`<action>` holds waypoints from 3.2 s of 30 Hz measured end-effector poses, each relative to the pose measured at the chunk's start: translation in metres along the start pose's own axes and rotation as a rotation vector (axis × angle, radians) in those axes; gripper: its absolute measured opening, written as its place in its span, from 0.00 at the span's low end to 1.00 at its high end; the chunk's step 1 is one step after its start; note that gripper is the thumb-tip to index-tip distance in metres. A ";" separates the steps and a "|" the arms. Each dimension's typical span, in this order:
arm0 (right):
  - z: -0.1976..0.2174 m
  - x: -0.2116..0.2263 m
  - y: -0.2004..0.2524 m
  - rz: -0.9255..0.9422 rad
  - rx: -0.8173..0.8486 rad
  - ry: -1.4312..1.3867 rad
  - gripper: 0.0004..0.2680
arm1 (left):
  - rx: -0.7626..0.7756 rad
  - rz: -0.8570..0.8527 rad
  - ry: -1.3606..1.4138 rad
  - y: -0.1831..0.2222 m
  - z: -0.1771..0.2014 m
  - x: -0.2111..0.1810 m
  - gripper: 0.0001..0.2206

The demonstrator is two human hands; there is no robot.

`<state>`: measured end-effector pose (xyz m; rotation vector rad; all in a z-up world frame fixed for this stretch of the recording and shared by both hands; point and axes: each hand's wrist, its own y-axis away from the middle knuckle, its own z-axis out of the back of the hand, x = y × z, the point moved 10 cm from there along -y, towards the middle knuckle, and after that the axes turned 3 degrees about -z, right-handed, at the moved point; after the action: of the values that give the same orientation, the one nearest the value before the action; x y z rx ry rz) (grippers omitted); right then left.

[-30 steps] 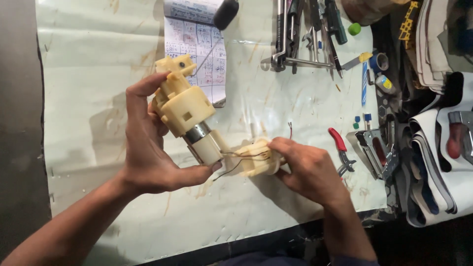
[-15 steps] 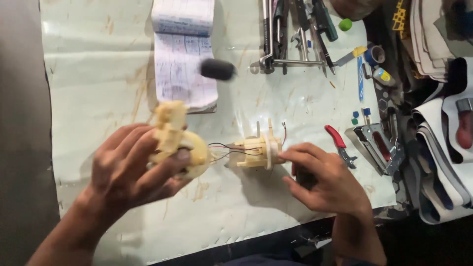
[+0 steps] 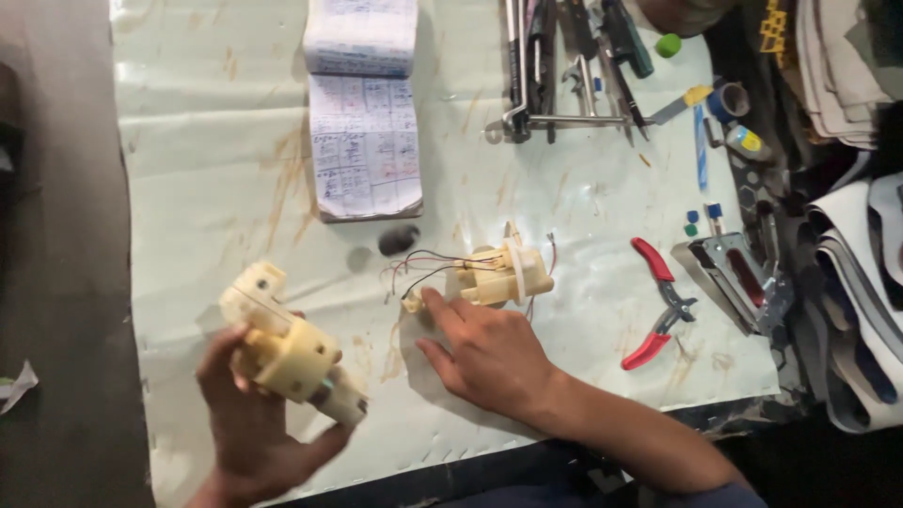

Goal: Disassembling and inspecting the components of a motorcycle fuel pump assembly on a workbench.

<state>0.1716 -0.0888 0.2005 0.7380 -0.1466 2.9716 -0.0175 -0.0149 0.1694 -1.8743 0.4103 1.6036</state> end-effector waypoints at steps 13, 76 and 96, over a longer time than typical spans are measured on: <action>-0.019 -0.004 0.000 -0.038 0.113 -0.016 0.05 | -0.272 0.021 -0.584 0.038 0.004 -0.004 0.53; -0.075 -0.014 0.057 -0.389 0.682 -1.318 0.07 | 0.118 -0.205 -1.057 0.003 -0.028 -0.043 0.44; -0.020 -0.013 0.065 -0.180 0.464 -1.513 0.06 | 0.110 -0.051 -0.546 -0.002 -0.038 -0.055 0.35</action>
<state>0.1677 -0.1514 0.1719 2.5958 0.5010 1.6133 0.0011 -0.0466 0.2255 -1.2822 0.2018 1.9249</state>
